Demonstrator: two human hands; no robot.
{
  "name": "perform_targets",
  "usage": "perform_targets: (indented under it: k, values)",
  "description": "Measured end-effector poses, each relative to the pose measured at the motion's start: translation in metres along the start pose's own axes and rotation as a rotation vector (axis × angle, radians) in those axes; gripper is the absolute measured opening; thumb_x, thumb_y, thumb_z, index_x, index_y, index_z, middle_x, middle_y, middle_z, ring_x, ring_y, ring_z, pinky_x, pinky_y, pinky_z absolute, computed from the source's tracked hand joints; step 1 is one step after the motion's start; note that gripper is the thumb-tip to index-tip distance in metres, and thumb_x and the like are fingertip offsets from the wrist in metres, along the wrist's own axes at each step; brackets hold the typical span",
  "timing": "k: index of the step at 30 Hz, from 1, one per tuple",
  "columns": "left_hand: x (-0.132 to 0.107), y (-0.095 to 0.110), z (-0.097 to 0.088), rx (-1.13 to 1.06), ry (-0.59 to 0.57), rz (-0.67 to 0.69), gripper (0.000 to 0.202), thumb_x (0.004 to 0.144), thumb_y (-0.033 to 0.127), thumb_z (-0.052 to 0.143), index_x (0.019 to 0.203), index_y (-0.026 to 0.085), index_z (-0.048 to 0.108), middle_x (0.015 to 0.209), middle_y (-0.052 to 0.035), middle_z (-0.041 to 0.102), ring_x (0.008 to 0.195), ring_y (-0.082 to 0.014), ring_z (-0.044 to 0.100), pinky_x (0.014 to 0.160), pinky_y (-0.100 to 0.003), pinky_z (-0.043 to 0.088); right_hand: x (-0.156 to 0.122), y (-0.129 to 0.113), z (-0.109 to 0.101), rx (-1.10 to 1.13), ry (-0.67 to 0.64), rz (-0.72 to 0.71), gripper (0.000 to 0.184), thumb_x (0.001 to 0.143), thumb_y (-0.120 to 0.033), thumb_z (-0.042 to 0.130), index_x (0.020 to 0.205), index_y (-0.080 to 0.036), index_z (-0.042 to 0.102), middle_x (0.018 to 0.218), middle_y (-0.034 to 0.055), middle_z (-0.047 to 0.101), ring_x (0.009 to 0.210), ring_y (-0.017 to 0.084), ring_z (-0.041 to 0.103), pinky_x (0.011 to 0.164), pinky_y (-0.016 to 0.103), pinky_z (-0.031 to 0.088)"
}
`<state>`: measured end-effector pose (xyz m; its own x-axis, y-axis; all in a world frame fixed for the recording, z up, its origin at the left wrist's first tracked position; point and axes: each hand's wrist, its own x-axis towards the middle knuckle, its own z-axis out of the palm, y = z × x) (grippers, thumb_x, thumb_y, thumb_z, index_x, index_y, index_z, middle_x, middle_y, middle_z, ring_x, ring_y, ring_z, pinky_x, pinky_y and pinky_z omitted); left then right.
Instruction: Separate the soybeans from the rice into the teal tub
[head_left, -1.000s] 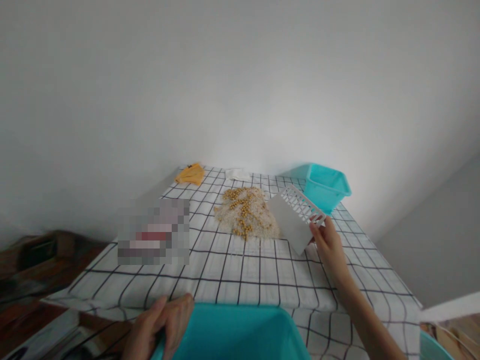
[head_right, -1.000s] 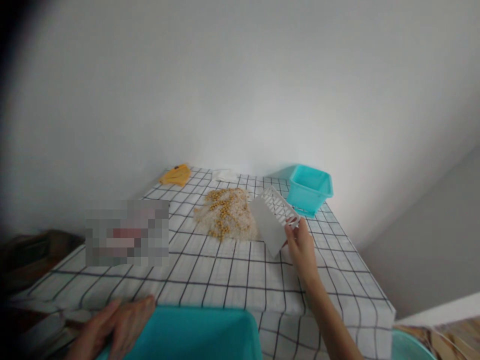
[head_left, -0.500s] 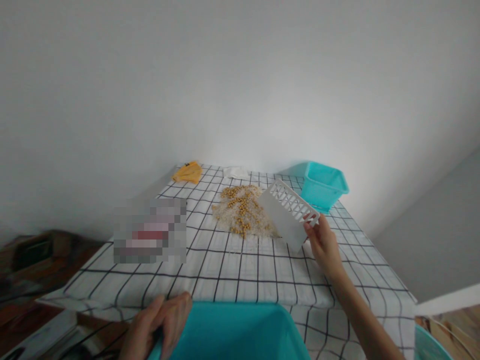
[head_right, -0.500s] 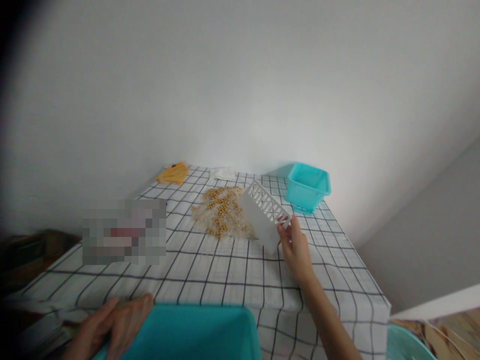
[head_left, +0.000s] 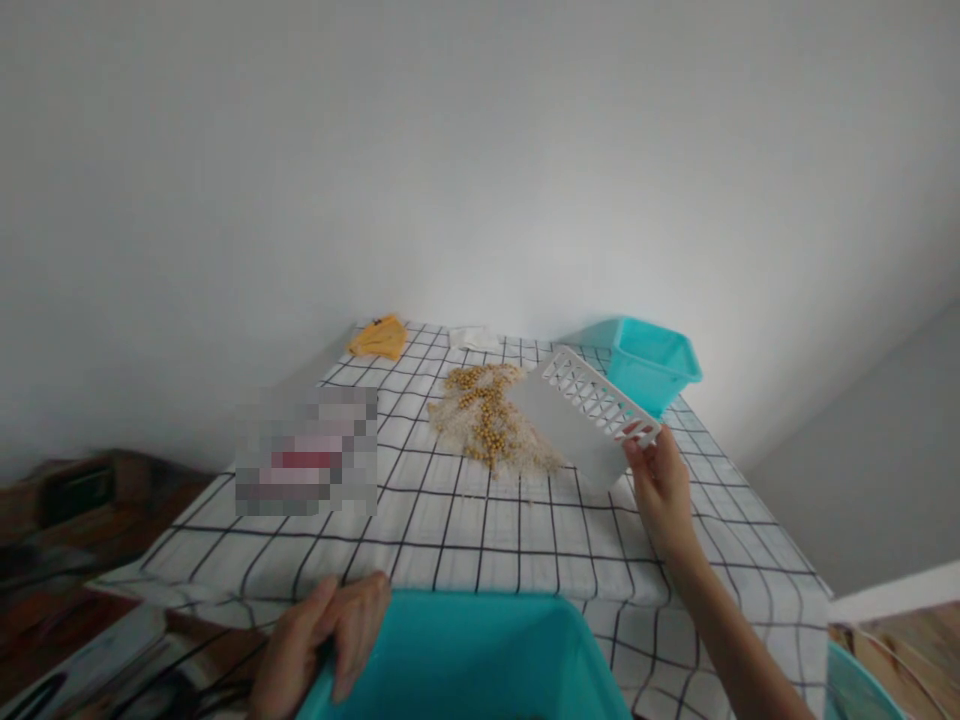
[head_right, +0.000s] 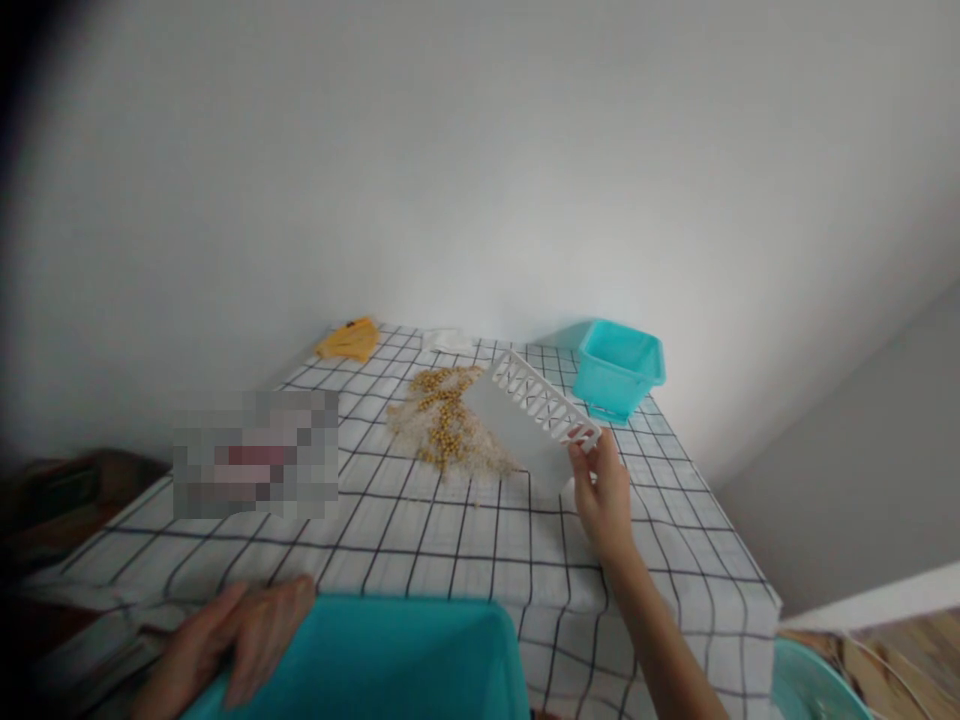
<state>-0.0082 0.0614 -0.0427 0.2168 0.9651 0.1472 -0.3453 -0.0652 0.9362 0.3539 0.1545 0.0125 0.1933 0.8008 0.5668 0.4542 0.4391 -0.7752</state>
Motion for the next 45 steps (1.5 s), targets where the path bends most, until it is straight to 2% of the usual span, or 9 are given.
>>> perform_targets:
  k: [3, 7, 13, 18, 23, 28, 34, 37, 45]
  values:
    - [-0.001, -0.009, -0.013, 0.049, -0.004, 0.005, 0.069, 0.103, 0.057, 0.041, 0.047, 0.028, 0.071, 0.040, -0.0013, 0.060, 0.044, -0.0187, 0.051, 0.070, -0.037, 0.047, 0.000, 0.001, -0.002, 0.072, 0.020, 0.009, 0.026, 0.094, -0.047, 0.060, 0.110, -0.026, 0.060, 0.101, 0.0086, 0.074, 0.091, 0.027, 0.070, 0.074, 0.036, 0.054]
    - [-0.002, -0.017, -0.021, 0.060, -0.015, 0.060, 0.070, 0.105, 0.052, 0.038, 0.048, 0.027, 0.070, 0.039, -0.0003, 0.057, 0.043, -0.0171, 0.050, 0.069, -0.035, 0.048, 0.001, -0.001, -0.003, 0.220, 0.038, 0.037, 0.028, 0.092, -0.045, 0.064, 0.114, -0.026, 0.064, 0.111, 0.0092, 0.075, 0.099, 0.028, 0.071, 0.085, 0.039, 0.054]
    - [0.002, -0.006, -0.007, 0.014, -0.064, 0.110, 0.069, 0.107, 0.047, 0.035, 0.051, 0.026, 0.070, 0.044, -0.0004, 0.060, 0.045, -0.0159, 0.048, 0.065, -0.033, 0.044, 0.003, -0.002, -0.006, 0.371, 0.043, 0.161, 0.031, 0.090, -0.039, 0.066, 0.118, -0.027, 0.067, 0.117, 0.0074, 0.076, 0.102, 0.027, 0.070, 0.087, 0.037, 0.053]
    - [0.004, 0.002, 0.007, -0.017, -0.136, 0.136, 0.071, 0.107, 0.049, 0.033, 0.052, 0.026, 0.072, 0.045, -0.0014, 0.058, 0.049, -0.0177, 0.047, 0.064, -0.034, 0.042, 0.003, -0.006, -0.007, 0.403, -0.135, 0.240, 0.027, 0.088, -0.041, 0.068, 0.111, -0.027, 0.069, 0.110, 0.0061, 0.078, 0.097, 0.027, 0.072, 0.083, 0.038, 0.055]
    - [0.004, 0.003, 0.008, -0.023, -0.089, 0.145, 0.072, 0.107, 0.047, 0.031, 0.051, 0.026, 0.070, 0.044, -0.0007, 0.057, 0.048, -0.0172, 0.043, 0.064, -0.034, 0.040, 0.002, -0.011, -0.006, 0.349, -0.275, 0.217, 0.022, 0.088, -0.045, 0.069, 0.099, -0.026, 0.070, 0.104, 0.0052, 0.077, 0.090, 0.026, 0.071, 0.079, 0.036, 0.054]
    - [0.008, 0.003, 0.002, 0.033, -0.234, 0.192, 0.071, 0.109, 0.044, 0.025, 0.056, 0.025, 0.069, 0.047, -0.0009, 0.058, 0.050, -0.0170, 0.047, 0.066, -0.033, 0.042, 0.004, -0.010, -0.005, 0.316, -0.287, 0.182, 0.024, 0.088, -0.047, 0.069, 0.099, -0.026, 0.070, 0.099, 0.0049, 0.075, 0.084, 0.023, 0.068, 0.075, 0.034, 0.053]
    - [0.007, 0.003, 0.001, 0.034, -0.225, 0.198, 0.071, 0.109, 0.040, 0.020, 0.056, 0.024, 0.064, 0.048, -0.0003, 0.056, 0.051, -0.0168, 0.045, 0.067, -0.033, 0.042, 0.005, -0.008, -0.005, 0.280, -0.339, 0.139, 0.021, 0.090, -0.047, 0.067, 0.096, -0.028, 0.069, 0.086, 0.0030, 0.069, 0.077, 0.021, 0.063, 0.071, 0.033, 0.051]
    - [0.007, 0.003, 0.000, 0.048, -0.259, 0.208, 0.071, 0.109, 0.039, 0.019, 0.058, 0.024, 0.064, 0.048, 0.0001, 0.055, 0.051, -0.0170, 0.046, 0.067, -0.033, 0.042, 0.004, -0.010, -0.004, 0.299, -0.351, 0.133, 0.021, 0.091, -0.047, 0.067, 0.099, -0.028, 0.069, 0.087, 0.0030, 0.067, 0.078, 0.021, 0.062, 0.071, 0.033, 0.052]
    - [0.007, 0.002, 0.001, 0.035, -0.238, 0.210, 0.070, 0.110, 0.038, 0.018, 0.056, 0.024, 0.062, 0.049, 0.0004, 0.055, 0.052, -0.0169, 0.046, 0.068, -0.033, 0.042, 0.003, -0.014, -0.005, 0.305, -0.368, 0.119, 0.021, 0.091, -0.047, 0.066, 0.092, -0.026, 0.067, 0.086, 0.0028, 0.063, 0.077, 0.020, 0.059, 0.069, 0.031, 0.051]
